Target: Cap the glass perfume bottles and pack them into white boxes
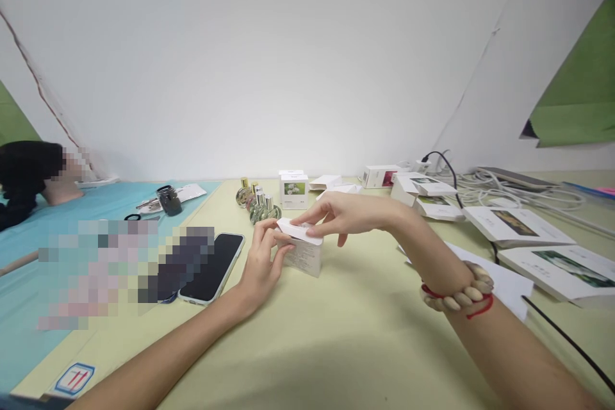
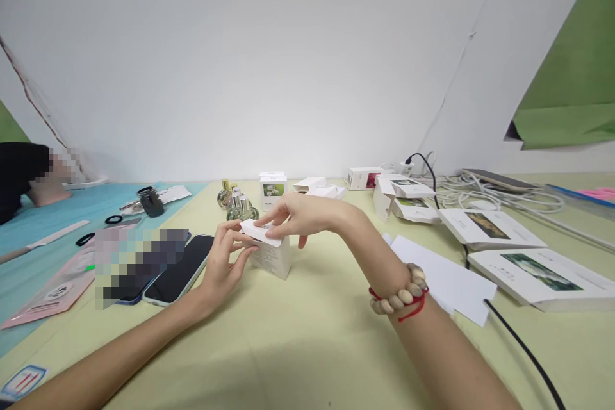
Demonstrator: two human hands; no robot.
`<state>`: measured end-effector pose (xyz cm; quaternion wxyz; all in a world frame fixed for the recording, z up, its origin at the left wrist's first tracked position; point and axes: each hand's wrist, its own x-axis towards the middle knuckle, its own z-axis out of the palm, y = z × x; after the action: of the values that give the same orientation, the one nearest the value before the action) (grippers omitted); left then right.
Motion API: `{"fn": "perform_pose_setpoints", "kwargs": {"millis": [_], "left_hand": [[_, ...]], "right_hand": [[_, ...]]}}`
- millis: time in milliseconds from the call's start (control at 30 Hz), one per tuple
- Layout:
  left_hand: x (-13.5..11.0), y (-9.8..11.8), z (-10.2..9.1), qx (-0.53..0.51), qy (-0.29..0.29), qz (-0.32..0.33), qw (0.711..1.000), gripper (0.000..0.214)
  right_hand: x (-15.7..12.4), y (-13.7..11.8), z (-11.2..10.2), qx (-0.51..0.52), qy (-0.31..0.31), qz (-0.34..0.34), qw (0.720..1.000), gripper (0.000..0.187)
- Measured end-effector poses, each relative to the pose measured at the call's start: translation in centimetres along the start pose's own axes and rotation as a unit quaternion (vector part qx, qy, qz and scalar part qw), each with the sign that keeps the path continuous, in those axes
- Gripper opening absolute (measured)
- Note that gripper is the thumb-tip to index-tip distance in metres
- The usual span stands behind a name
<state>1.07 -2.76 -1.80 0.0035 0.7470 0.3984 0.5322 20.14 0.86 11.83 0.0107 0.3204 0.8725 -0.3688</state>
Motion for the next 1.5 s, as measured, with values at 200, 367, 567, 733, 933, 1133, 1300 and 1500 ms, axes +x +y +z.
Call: {"fn": "perform_pose_setpoints", "kwargs": {"millis": [200, 367, 567, 733, 933, 1133, 1300, 1500], "left_hand": [[0.2, 0.2, -0.1, -0.029, -0.009, -0.007, 1.000, 0.012], [0.2, 0.3, -0.2, -0.005, -0.028, -0.003, 1.000, 0.017], [0.3, 0.3, -0.3, 0.018, -0.025, 0.022, 0.999, 0.017], [0.3, 0.0, -0.2, 0.000, -0.036, 0.002, 0.999, 0.014], [0.3, 0.2, -0.2, 0.019, -0.037, 0.008, 0.999, 0.015], [0.7, 0.7, -0.4, 0.023, -0.054, 0.004, 0.998, 0.018], [0.8, 0.3, -0.5, 0.029, -0.032, 0.016, 0.999, 0.014], [0.7, 0.2, -0.4, 0.034, -0.032, 0.019, 0.999, 0.019]], "right_hand": [[-0.2, -0.3, 0.1, -0.006, 0.000, -0.003, 1.000, 0.050], [-0.4, -0.6, 0.4, -0.030, 0.023, 0.017, 0.999, 0.049], [-0.4, -1.4, 1.2, -0.123, 0.059, 0.065, 0.989, 0.044], [-0.3, -1.2, 1.2, -0.131, 0.051, 0.068, 0.988, 0.043], [-0.2, -1.2, 1.2, -0.105, 0.046, 0.064, 0.991, 0.043], [-0.3, -1.8, 1.4, -0.105, 0.052, 0.089, 0.989, 0.045], [0.0, -0.8, 1.0, -0.094, 0.047, 0.064, 0.992, 0.045], [0.3, -0.4, 0.8, -0.082, 0.065, 0.022, 0.994, 0.048]]}}
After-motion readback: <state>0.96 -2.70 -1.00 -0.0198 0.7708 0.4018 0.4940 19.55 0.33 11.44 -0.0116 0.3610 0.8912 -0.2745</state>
